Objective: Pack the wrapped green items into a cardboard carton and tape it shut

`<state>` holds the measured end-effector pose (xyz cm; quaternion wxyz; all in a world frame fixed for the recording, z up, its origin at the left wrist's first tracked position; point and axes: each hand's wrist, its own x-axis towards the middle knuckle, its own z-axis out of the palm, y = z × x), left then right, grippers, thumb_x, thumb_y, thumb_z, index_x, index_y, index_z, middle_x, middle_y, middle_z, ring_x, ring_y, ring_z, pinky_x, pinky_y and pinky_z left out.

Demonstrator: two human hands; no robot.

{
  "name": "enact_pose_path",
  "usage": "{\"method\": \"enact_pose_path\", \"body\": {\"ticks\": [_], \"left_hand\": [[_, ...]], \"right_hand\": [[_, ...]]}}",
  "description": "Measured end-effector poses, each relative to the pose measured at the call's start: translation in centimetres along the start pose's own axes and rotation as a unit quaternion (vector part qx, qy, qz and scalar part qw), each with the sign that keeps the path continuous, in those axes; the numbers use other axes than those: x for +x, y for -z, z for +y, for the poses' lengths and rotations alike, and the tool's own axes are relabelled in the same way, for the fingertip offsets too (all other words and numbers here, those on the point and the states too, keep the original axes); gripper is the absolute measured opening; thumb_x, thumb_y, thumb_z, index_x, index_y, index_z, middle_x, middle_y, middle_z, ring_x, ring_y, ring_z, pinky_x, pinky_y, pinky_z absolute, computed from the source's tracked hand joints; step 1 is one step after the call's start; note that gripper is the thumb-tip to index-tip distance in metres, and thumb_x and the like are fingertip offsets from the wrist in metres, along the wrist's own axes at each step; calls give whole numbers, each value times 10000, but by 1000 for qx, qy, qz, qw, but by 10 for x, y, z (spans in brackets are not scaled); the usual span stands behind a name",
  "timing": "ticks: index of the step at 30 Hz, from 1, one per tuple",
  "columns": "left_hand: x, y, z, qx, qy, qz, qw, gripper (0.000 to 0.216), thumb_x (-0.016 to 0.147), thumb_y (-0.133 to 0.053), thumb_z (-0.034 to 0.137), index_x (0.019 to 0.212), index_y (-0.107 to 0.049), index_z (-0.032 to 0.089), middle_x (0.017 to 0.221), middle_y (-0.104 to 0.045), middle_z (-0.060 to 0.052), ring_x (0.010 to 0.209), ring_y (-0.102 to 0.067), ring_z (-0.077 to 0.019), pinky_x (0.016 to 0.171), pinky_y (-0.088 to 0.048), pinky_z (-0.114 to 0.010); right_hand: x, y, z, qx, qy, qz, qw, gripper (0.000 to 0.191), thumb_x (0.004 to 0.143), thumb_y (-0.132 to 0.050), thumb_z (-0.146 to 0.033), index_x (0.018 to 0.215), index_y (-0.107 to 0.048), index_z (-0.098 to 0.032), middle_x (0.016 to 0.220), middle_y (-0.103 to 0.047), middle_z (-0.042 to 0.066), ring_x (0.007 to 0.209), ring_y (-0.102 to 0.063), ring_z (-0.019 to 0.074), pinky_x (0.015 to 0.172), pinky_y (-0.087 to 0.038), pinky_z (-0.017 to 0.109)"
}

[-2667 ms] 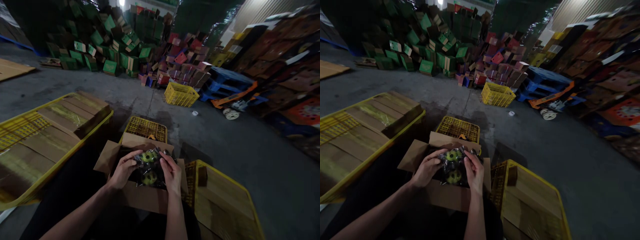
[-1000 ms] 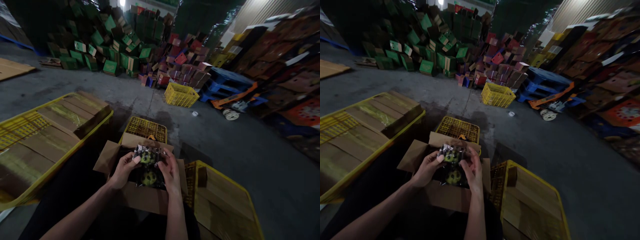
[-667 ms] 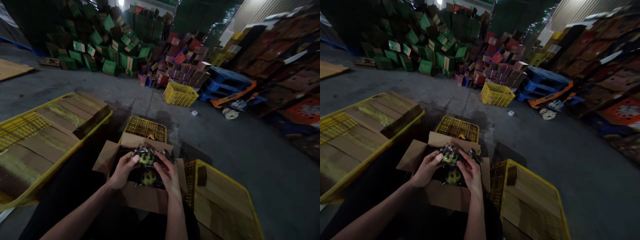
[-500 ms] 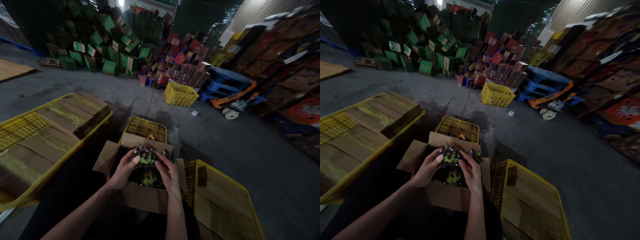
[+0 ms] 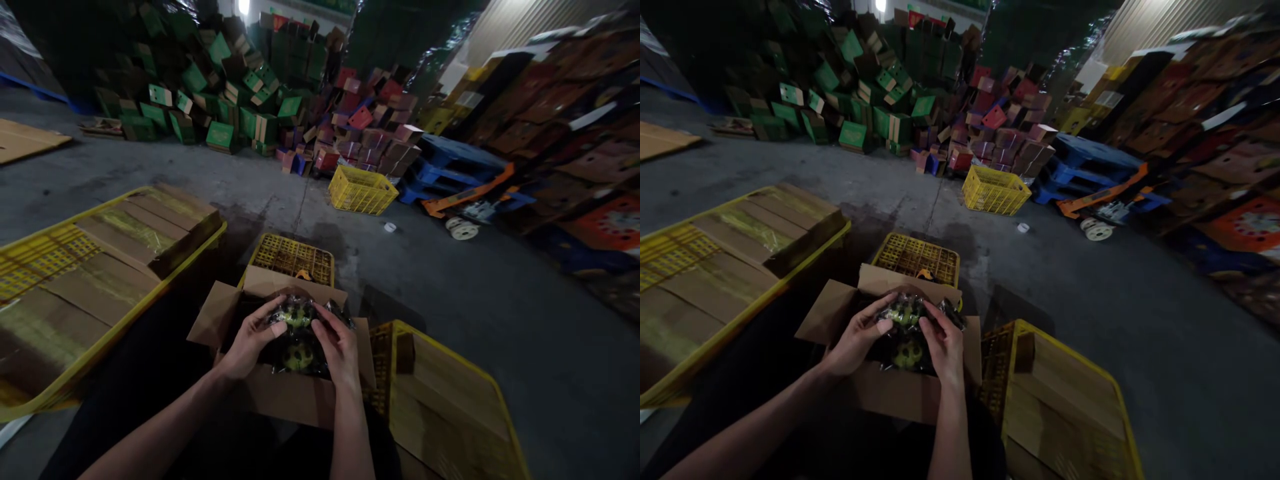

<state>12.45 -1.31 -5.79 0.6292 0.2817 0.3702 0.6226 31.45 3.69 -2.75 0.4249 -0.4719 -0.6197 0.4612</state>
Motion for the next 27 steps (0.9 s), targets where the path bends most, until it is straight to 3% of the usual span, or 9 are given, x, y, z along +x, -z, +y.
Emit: {"method": "enact_pose_path", "body": {"ticks": [9, 14, 22, 27], "left_hand": [[1, 0, -1, -17, -7, 8, 1000, 641, 813, -825, 354, 1403, -621, 213, 1392, -652, -116, 1314, -566, -356, 1120, -431, -489], [2, 1, -3, 3, -17, 24, 1000, 528, 815, -822, 364, 1305, -690, 216, 1327, -689, -108, 1193, -637, -298, 988, -518, -383], [4, 1, 1, -41, -13, 71, 997, 434, 804, -836, 365, 1189, -722, 200, 1184, -720, -91, 921, -675, -169, 820, -548, -270], [2, 0, 2, -59, -1, 59, 996, 392, 836, -807, 371, 1179, -710, 209, 1140, -707, -65, 878, -661, -137, 828, -539, -264]], "right_hand": [[0, -3, -1, 28, -20, 22, 999, 441, 843, -766, -430, 1248, -737, -260, 1277, -725, 74, 1162, -692, 308, 991, -587, 425], [0, -2, 1, 28, -7, 4, 1000, 419, 876, -735, -429, 1266, -720, -276, 1252, -732, 70, 1110, -711, 287, 960, -598, 414], [0, 4, 0, -5, 90, -24, 996, 382, 960, -613, -387, 1330, -676, -318, 1538, -511, 55, 1420, -474, 289, 1059, -530, 395], [0, 1, 3, -7, 81, -39, 996, 316, 933, -656, -342, 1237, -727, -300, 1420, -616, 73, 1333, -568, 264, 1035, -549, 378]]}}
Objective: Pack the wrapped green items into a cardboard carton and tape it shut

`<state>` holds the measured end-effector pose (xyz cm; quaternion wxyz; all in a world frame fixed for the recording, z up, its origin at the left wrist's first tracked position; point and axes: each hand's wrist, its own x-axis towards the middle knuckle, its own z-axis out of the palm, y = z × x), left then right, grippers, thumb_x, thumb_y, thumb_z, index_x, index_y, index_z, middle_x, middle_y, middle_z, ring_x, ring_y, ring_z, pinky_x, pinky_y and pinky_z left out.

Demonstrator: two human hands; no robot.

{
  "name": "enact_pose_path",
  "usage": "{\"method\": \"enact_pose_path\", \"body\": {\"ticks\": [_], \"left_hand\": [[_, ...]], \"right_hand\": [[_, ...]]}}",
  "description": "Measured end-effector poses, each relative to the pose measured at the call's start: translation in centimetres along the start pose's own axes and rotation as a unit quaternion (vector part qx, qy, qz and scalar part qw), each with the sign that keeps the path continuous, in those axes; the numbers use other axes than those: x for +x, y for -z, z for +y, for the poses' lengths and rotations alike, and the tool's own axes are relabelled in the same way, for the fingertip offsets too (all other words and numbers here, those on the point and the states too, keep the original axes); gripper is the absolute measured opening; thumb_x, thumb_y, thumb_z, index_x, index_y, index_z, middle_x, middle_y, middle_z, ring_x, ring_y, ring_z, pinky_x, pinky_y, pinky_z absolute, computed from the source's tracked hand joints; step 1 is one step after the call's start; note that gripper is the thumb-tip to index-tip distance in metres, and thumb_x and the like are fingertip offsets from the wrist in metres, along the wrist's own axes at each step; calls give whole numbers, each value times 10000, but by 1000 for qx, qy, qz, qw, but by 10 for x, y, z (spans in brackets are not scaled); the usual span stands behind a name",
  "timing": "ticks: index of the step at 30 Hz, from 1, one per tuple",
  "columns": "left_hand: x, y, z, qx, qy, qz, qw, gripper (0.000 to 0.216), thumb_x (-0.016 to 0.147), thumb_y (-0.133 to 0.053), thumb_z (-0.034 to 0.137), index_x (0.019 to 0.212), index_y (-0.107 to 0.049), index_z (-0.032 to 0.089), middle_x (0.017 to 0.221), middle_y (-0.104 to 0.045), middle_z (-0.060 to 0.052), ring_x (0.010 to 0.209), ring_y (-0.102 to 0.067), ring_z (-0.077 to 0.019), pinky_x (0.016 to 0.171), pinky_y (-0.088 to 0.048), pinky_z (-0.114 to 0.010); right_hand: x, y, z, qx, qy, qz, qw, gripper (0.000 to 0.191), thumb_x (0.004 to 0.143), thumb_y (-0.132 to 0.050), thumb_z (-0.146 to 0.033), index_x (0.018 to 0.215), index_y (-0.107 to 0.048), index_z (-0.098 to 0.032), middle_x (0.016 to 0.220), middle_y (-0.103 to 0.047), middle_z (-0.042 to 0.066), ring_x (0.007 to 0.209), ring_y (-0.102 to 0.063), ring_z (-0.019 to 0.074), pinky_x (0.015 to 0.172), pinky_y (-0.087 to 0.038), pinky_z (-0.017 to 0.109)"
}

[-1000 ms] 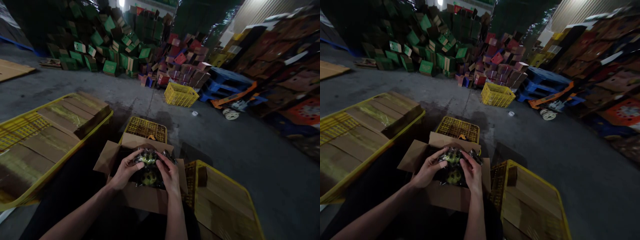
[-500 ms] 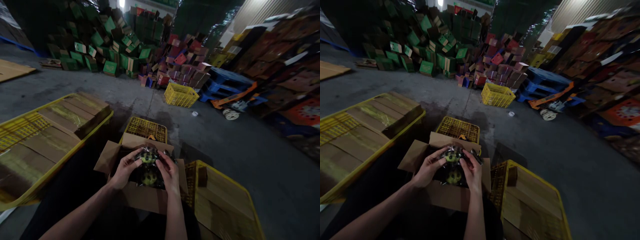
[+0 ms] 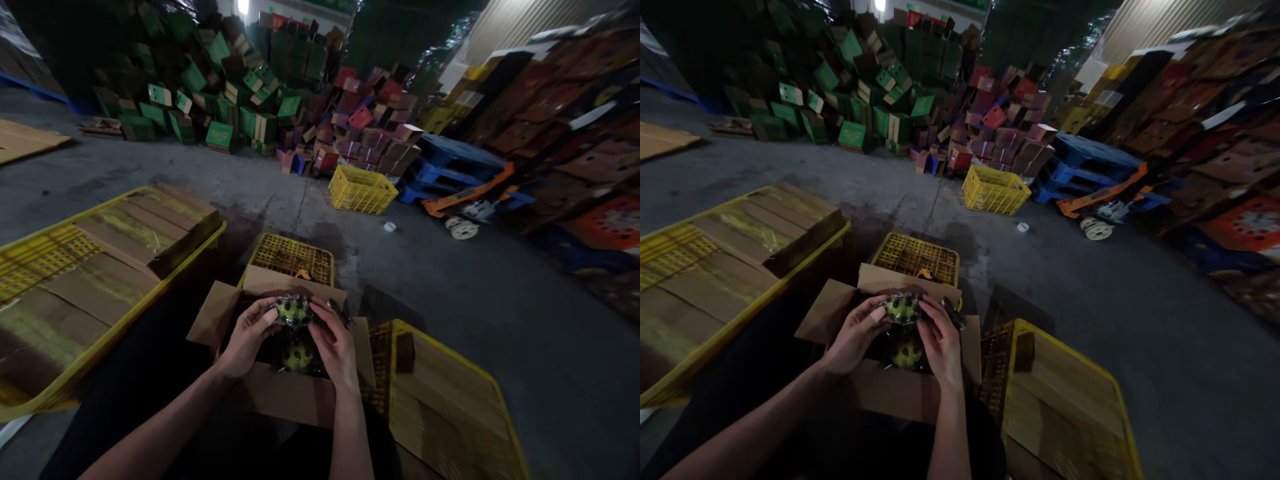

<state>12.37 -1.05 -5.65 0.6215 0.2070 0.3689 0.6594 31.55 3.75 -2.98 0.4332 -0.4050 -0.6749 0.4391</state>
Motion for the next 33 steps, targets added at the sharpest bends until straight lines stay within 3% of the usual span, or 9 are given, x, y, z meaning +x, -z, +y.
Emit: {"method": "enact_pose_path", "body": {"ticks": [6, 9, 12, 16, 18, 21, 24, 28, 33], "left_hand": [[-2, 3, -4, 55, -15, -39, 998, 522, 834, -802, 337, 1323, -636, 257, 1318, -652, -86, 1211, -599, -248, 1035, -471, -371], [1, 7, -9, 112, -77, -18, 991, 435, 825, -804, 336, 1237, -700, 242, 1452, -567, -88, 1385, -475, -287, 1163, -353, -395], [5, 8, -12, 131, -100, 2, 986, 364, 815, -806, 368, 1147, -751, 229, 1515, -518, -81, 1445, -409, -314, 1182, -330, -395], [3, 4, -7, 94, -47, -27, 994, 515, 844, -773, 419, 1307, -680, 214, 1292, -689, -116, 1232, -606, -313, 1062, -453, -425], [0, 3, -4, 97, -37, -24, 994, 494, 831, -784, 431, 1254, -709, 186, 1194, -726, -115, 1115, -654, -293, 984, -495, -395], [-3, 3, -2, 103, -35, -22, 994, 390, 840, -775, 439, 1121, -742, 170, 1074, -740, -93, 975, -676, -243, 889, -519, -346], [-4, 3, -3, 97, -31, -25, 994, 327, 872, -738, 459, 1013, -739, 164, 939, -729, -68, 850, -667, -202, 807, -524, -317], [-4, 4, -5, 104, -32, -18, 994, 316, 853, -755, 471, 896, -729, 159, 813, -690, -37, 759, -631, -176, 745, -507, -289], [-5, 1, -2, 124, -42, -13, 991, 328, 860, -742, 479, 800, -728, 156, 761, -635, -25, 720, -566, -158, 699, -463, -264]], "right_hand": [[1, 0, 4, -19, -1, 51, 999, 211, 924, -671, -352, 1076, -779, -253, 1240, -717, 106, 1151, -683, 267, 940, -593, 373], [0, -1, 4, -20, -6, 61, 998, 215, 921, -668, -385, 1042, -771, -241, 1223, -729, 109, 1119, -698, 274, 886, -607, 357], [-1, -1, 2, -28, -31, 72, 997, 230, 926, -647, -415, 1004, -758, -229, 1025, -773, 86, 889, -745, 236, 764, -612, 316], [-2, -1, -2, -60, -60, 67, 994, 245, 929, -635, -434, 953, -744, -216, 655, -678, 13, 595, -659, 182, 583, -543, 269], [-2, -1, -4, -65, -61, 66, 994, 254, 931, -628, -442, 939, -738, -213, 580, -611, -12, 543, -608, 168, 548, -509, 261], [-3, 0, -6, -65, -66, 63, 994, 286, 928, -628, -461, 1021, -740, -215, 624, -623, -10, 520, -567, 155, 506, -472, 257], [-2, 1, -5, -67, -55, 59, 995, 353, 916, -648, -477, 1156, -732, -233, 804, -713, 29, 639, -636, 181, 565, -505, 272], [-2, 1, -1, -70, -34, 66, 995, 271, 905, -667, -471, 975, -776, -234, 914, -762, 55, 813, -697, 232, 712, -554, 310], [-2, -1, 1, -74, -43, 109, 990, 262, 904, -665, -469, 908, -774, -230, 847, -762, 49, 770, -695, 235, 682, -550, 308]]}}
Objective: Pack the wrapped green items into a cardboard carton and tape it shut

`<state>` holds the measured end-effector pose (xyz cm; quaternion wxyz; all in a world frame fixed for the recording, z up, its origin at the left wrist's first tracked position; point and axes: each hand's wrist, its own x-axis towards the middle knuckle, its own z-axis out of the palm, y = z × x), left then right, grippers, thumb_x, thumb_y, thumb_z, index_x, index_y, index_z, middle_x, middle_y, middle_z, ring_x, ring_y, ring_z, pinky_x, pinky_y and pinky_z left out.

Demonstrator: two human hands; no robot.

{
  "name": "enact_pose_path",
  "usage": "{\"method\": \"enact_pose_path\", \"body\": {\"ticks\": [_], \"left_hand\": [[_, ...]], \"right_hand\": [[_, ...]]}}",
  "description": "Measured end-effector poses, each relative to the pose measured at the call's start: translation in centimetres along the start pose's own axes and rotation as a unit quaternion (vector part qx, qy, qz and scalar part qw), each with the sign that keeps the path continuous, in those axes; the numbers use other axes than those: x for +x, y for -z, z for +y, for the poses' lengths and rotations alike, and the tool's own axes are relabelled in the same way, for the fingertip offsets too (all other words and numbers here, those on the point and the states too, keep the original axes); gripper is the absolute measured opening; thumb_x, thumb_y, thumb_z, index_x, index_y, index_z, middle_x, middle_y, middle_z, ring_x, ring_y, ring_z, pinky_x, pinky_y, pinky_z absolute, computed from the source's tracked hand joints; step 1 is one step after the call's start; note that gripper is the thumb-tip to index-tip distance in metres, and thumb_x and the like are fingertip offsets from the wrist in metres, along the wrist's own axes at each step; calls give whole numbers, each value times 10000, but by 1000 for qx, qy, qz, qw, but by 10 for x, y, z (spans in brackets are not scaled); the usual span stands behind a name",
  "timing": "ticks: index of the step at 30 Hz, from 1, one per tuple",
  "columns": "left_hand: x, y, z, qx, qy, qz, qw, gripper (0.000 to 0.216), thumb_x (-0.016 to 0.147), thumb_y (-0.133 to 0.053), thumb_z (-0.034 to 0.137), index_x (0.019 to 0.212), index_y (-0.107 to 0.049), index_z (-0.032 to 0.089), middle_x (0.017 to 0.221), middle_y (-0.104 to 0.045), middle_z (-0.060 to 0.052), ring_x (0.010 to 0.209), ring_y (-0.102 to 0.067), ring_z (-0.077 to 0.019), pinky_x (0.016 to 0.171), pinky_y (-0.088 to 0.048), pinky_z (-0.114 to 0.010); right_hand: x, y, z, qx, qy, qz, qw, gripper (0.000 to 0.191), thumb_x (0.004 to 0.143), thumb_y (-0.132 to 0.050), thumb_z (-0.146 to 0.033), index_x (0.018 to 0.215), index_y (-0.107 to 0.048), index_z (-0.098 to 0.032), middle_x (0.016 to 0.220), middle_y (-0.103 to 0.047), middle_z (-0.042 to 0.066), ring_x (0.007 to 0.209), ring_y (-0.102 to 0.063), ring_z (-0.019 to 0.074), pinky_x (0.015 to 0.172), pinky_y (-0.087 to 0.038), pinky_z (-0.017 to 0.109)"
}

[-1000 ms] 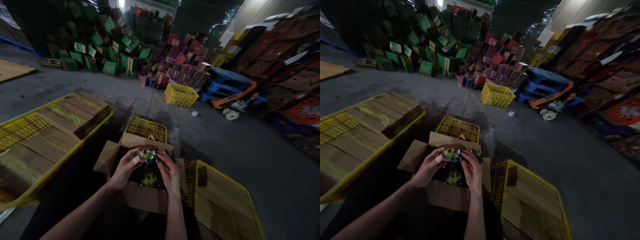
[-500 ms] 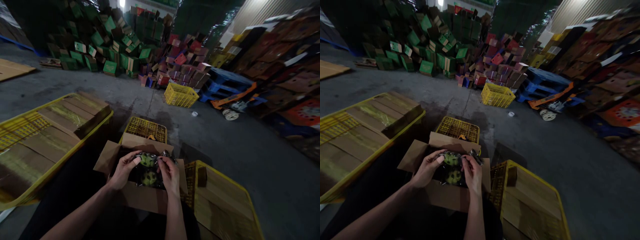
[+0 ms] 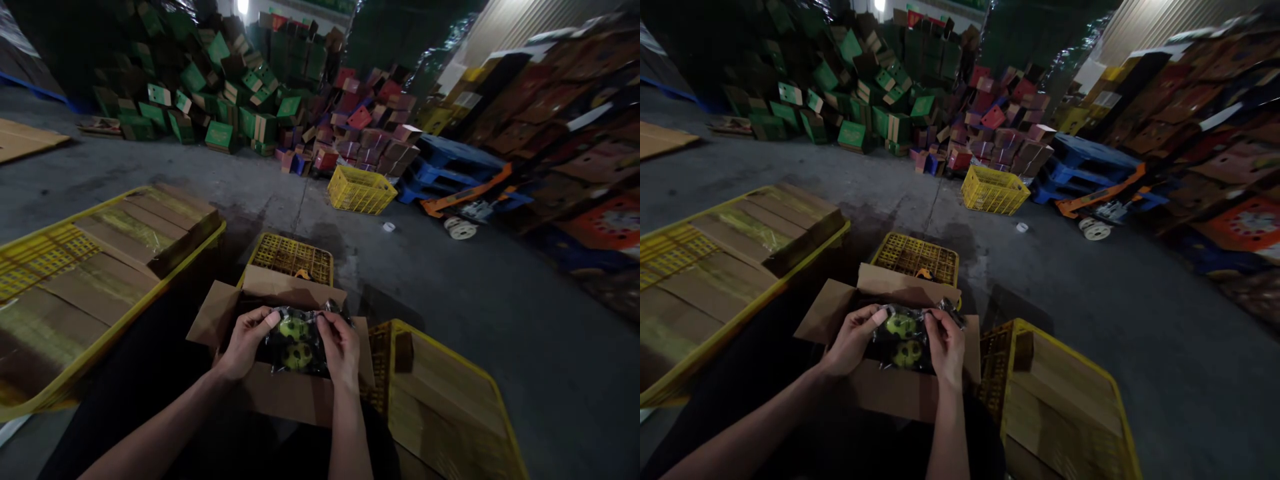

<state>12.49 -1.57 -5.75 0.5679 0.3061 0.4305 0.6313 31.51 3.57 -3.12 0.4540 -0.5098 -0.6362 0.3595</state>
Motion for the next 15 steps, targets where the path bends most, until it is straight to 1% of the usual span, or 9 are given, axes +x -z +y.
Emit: {"method": "enact_pose_path", "body": {"ticks": [3, 5, 8, 11, 15], "left_hand": [[-1, -1, 3, 0, -11, 5, 1000, 324, 857, -751, 460, 746, -718, 157, 744, -588, -11, 695, -508, -136, 661, -417, -245], [-2, -2, 3, -4, -12, 4, 1000, 337, 856, -752, 454, 706, -700, 157, 733, -558, -3, 687, -481, -128, 648, -397, -241], [-2, -3, 3, -4, -16, 3, 1000, 352, 866, -743, 446, 681, -681, 153, 744, -541, -1, 691, -462, -123, 650, -387, -240], [-2, -2, 3, 5, -28, 7, 1000, 364, 873, -735, 443, 669, -665, 150, 735, -516, 2, 680, -436, -118, 636, -371, -238], [-2, -2, 3, 11, -31, 10, 999, 383, 865, -739, 458, 651, -649, 154, 709, -492, 7, 659, -411, -117, 617, -355, -242]], "right_hand": [[-1, -1, 0, -1, -5, 15, 1000, 272, 905, -661, -470, 912, -770, -221, 848, -758, 50, 772, -690, 231, 668, -538, 297], [-2, -2, 1, -5, -9, 24, 1000, 283, 903, -660, -478, 903, -764, -215, 808, -744, 44, 722, -668, 217, 621, -514, 283], [-2, -1, 3, -12, -13, 21, 1000, 304, 904, -652, -497, 881, -754, -212, 717, -704, 25, 623, -609, 190, 539, -457, 267], [-1, -1, 3, -16, -8, 10, 1000, 313, 896, -658, -508, 880, -755, -211, 732, -710, 30, 629, -610, 192, 542, -454, 271], [-1, -1, 3, -14, -5, 22, 1000, 313, 892, -663, -508, 880, -758, -210, 733, -715, 35, 621, -610, 192, 540, -457, 275]]}}
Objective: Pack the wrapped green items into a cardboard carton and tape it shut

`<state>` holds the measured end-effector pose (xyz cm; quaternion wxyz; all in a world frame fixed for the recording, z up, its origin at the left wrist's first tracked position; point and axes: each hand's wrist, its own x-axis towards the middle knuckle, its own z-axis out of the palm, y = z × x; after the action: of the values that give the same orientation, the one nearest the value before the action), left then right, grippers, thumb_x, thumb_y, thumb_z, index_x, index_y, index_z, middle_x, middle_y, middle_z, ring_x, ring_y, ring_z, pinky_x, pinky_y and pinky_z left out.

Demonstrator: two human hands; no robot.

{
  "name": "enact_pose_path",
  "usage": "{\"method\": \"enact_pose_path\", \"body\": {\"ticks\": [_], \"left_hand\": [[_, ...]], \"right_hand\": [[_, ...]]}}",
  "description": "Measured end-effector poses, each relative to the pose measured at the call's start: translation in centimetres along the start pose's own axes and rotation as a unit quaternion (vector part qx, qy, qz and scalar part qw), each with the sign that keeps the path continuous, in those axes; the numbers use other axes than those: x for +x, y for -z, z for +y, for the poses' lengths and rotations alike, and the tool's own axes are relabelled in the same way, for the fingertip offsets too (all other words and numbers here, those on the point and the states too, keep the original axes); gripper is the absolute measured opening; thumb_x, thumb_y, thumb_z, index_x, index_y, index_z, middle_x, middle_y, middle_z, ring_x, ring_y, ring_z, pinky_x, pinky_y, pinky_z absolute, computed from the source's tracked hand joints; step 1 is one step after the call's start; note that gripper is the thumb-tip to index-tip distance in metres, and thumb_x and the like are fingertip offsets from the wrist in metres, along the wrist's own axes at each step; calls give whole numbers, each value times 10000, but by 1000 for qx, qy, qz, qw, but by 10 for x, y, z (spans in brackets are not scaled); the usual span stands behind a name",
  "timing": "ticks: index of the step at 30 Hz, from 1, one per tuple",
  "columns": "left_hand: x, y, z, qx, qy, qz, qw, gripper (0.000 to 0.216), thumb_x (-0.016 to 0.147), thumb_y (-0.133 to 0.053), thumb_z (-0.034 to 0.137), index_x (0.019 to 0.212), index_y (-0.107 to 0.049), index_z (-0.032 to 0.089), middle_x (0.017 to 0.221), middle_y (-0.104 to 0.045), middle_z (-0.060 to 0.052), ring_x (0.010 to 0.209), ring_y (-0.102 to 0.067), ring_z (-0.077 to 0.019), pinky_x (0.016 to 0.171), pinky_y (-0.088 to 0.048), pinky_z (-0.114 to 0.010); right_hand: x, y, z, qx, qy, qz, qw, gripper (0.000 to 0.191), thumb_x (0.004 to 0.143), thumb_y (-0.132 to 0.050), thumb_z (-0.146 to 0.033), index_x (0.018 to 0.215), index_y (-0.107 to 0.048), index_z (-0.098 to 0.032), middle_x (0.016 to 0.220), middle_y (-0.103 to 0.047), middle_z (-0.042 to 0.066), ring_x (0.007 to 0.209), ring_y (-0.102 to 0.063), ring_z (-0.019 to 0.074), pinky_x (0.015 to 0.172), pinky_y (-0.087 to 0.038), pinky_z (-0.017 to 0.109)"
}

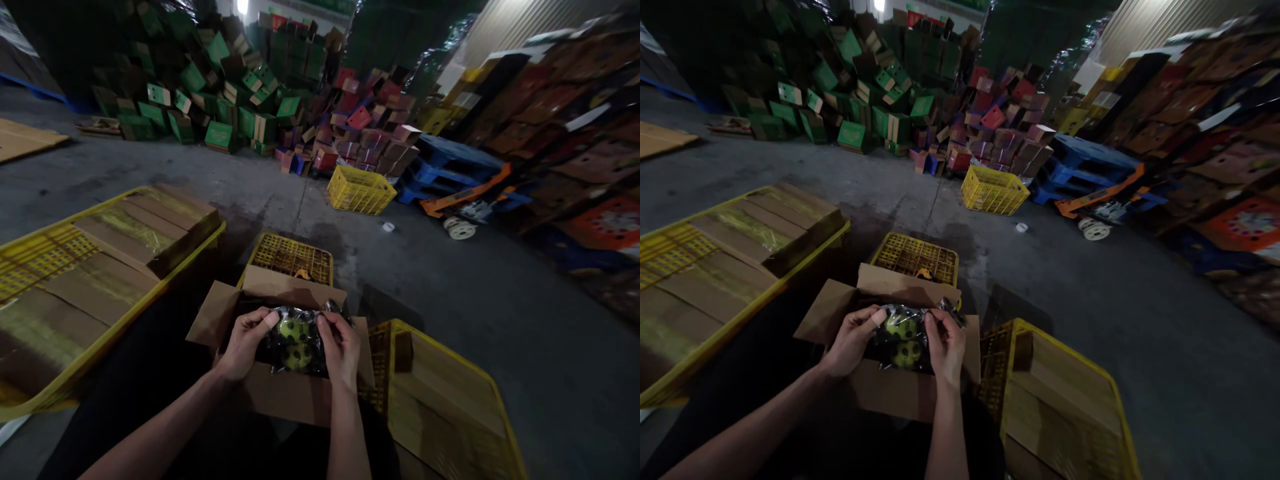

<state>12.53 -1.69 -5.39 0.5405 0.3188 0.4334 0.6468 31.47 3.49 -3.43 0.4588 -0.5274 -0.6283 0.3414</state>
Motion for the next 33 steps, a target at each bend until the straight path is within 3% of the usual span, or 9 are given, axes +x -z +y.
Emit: {"method": "enact_pose_path", "body": {"ticks": [10, 14, 18, 21, 33], "left_hand": [[3, 1, -7, -36, 21, 13, 999, 369, 827, -774, 473, 674, -683, 149, 726, -539, -5, 672, -464, -122, 617, -395, -236], [2, 0, -3, -63, 47, -3, 997, 316, 851, -758, 464, 794, -738, 153, 759, -625, -21, 711, -553, -143, 664, -449, -244], [0, -5, 5, -71, 56, -48, 995, 350, 850, -764, 460, 1069, -759, 187, 997, -732, -76, 945, -666, -227, 840, -521, -314], [1, -6, 8, -67, 70, -72, 993, 439, 830, -784, 468, 1177, -728, 205, 1174, -717, -108, 1117, -651, -285, 916, -534, -363], [3, 1, -4, -48, 38, -25, 998, 412, 804, -824, 402, 1143, -694, 208, 1103, -724, -78, 994, -662, -223, 901, -518, -332]], "right_hand": [[-2, -3, -6, 9, 12, 14, 1000, 271, 883, -671, -465, 899, -773, -215, 832, -760, 55, 698, -668, 211, 599, -518, 285], [-2, -2, -6, 21, 14, 9, 1000, 276, 886, -666, -473, 903, -763, -216, 834, -757, 64, 707, -672, 216, 603, -526, 291], [0, 2, 1, 26, 14, 0, 1000, 269, 897, -658, -473, 912, -743, -218, 866, -756, 65, 750, -685, 223, 635, -537, 298], [1, 2, 0, 31, 17, -11, 999, 252, 909, -653, -458, 933, -738, -221, 894, -755, 64, 805, -699, 232, 695, -559, 312], [2, -5, -2, 114, -17, -92, 989, 334, 882, -713, -432, 1147, -706, -229, 1174, -743, 88, 1054, -716, 260, 947, -583, 386]]}}
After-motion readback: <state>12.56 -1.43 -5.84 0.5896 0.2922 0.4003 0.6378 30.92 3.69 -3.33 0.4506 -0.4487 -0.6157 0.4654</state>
